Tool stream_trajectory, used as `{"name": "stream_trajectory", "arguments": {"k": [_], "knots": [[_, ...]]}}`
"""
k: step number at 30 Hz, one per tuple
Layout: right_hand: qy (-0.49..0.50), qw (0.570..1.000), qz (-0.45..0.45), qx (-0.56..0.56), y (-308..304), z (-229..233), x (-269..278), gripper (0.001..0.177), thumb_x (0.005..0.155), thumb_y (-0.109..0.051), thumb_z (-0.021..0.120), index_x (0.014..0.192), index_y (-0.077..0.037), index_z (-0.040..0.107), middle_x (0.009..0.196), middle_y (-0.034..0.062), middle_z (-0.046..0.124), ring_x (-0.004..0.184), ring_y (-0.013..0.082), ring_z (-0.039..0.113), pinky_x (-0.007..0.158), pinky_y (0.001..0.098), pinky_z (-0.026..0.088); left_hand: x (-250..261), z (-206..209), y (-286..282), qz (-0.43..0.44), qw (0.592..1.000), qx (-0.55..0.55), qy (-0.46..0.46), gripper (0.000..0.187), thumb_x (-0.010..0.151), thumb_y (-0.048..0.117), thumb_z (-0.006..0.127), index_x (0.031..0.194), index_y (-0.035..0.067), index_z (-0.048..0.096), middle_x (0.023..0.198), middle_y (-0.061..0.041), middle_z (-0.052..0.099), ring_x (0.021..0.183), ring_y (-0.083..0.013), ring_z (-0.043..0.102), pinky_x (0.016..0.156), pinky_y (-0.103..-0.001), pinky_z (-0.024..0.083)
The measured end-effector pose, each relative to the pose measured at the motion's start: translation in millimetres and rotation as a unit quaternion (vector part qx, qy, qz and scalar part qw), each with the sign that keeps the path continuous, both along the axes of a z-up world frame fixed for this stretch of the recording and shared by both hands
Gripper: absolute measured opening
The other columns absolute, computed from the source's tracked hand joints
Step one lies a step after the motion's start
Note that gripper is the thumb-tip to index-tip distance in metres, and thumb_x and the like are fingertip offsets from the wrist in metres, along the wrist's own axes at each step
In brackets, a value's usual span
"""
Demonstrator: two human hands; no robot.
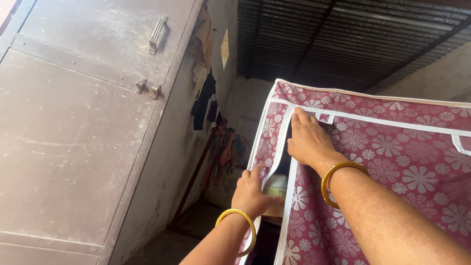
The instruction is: The person wipes a pair of sneakers with a pink cloth, then ties the laces and places the shoes on the top shelf of a shoe rack. The person then zips the shoe rack cover closed.
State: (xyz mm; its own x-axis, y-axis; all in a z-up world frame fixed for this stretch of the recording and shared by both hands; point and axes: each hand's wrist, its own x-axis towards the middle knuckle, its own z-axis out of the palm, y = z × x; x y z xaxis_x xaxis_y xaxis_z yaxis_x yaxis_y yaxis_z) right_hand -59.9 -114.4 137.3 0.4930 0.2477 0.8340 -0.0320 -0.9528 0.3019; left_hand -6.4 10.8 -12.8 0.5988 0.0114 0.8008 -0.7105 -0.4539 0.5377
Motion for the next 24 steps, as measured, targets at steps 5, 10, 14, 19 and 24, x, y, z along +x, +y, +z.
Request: {"name": "stream_trajectory", "arguments": {"k": [5,10,14,19,24], "knots": [[-0.001,0.999,-0.037,-0.018,-8,-12,-5,0.092,0.078,-0.016,0.075,0.155,0.002,0.028,0.165,0.0094,0.023,0.149,0.028,0.03,0.12,0.045,0.03,-8,-4,-5,0.007,1.0,0.01,0.014,0.09,0.065,0.021,0.087,0.145,0.024,0.044,0.13,-0.012,0.052,0.126,-0.0339,0.051,0.105,-0.041,0.047],[-0.015,0.995,-0.075,-0.065,-10,-35,-10,0.106,0.067,-0.026,0.084,0.156,-0.011,0.03,0.165,0.0149,0.019,0.146,0.0342,0.026,0.114,0.0503,0.028,-29,-23,-4,0.071,0.987,0.014,-0.142,0.07,0.072,0.022,0.08,0.136,0.019,0.052,0.128,-0.014,0.053,0.119,-0.0353,0.052,0.096,-0.045,0.045],[-0.029,0.993,-0.101,-0.056,-13,-43,-11,0.093,0.069,-0.019,0.082,0.153,-0.021,0.041,0.159,0.0101,0.033,0.142,0.0312,0.036,0.112,0.0499,0.034,-14,-35,-12,0.062,0.959,0.139,-0.241,0.058,0.085,0.019,0.07,0.14,0.008,0.054,0.121,-0.018,0.056,0.115,-0.0353,0.052,0.101,-0.046,0.043],[-0.012,0.993,-0.107,-0.046,-1,-45,-29,0.09,0.071,-0.023,0.083,0.151,-0.02,0.042,0.15,0.0102,0.041,0.138,0.0318,0.042,0.109,0.0521,0.038,-5,-11,-41,0.156,0.938,0.128,-0.28,0.063,0.079,0.015,0.063,0.14,0.001,0.053,0.136,-0.018,0.054,0.129,-0.0382,0.046,0.109,-0.05,0.038],[0.015,0.997,-0.077,-0.013,-14,-38,-28,0.091,0.075,-0.016,0.078,0.156,-0.021,0.038,0.145,0.0078,0.048,0.136,0.0305,0.047,0.103,0.0495,0.049,-75,33,-24,0.19,0.927,0.317,0.069,0.071,0.094,0.034,0.062,0.155,0.007,0.038,0.155,-0.01,0.044,0.152,-0.0344,0.025,0.117,-0.054,0.026]]}}
